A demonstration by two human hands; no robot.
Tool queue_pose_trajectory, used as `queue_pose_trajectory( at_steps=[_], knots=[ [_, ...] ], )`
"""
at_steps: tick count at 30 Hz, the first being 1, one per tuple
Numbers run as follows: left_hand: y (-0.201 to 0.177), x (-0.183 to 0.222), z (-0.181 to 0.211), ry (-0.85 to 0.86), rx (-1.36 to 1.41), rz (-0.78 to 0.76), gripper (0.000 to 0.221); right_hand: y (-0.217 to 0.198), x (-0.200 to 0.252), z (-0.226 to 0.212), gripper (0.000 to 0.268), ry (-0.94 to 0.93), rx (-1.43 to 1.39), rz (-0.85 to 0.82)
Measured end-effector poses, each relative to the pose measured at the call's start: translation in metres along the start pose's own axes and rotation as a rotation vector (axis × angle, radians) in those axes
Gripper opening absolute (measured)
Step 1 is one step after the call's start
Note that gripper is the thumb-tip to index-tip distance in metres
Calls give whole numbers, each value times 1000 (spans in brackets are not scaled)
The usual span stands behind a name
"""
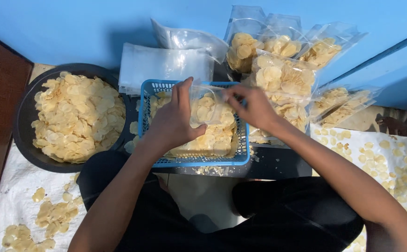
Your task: Manually filling small plastic bags with chips using a plastic cup as a scoop
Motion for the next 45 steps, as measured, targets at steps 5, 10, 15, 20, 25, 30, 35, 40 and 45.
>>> queue_pose_trajectory(
  at_steps=[5, 10, 15, 20, 25, 30, 35, 40, 45],
  knots=[
    [0, 1, 1, -25, -7, -6, 107, 45, 5, 42, 18, 77, 731, -343],
    [-2, 2, -4, 9, -4, 5, 104, 62, 11, 91, 22, 109, 779, -387],
    [-3, 3, -6, -2, -24, 2, 104, 43, -3, 78, 17, 226, 586, -382],
    [0, 1, -9, 3, -42, -15, 104, 49, -1, 63, 18, 305, 398, -642],
    [0, 0, -11, -5, -19, 4, 108, 66, 9, 68, 27, 304, 603, -765],
    [-5, 5, 0, -22, -9, 31, 108, 49, -2, 22, 29, 260, 592, -733],
    [-14, -3, 2, -14, -35, -38, 106, 7, 2, -15, 23, 238, 355, -411],
    [-18, -1, 0, -74, -88, -75, 106, -35, -5, -27, 15, -1, 145, 136],
    [-20, -6, 17, -147, -88, -132, 113, -45, -1, -85, 12, -237, 125, 297]
  ],
)
Point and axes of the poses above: each hand's wrist, its own x-axis away from the middle knuckle, its own y-axis out of the palm, z = x × y, the point moved 2 cm from there along -x, towards the middle knuckle, and after that the axes turned 12 degrees about -z, right-handed, at the moved point
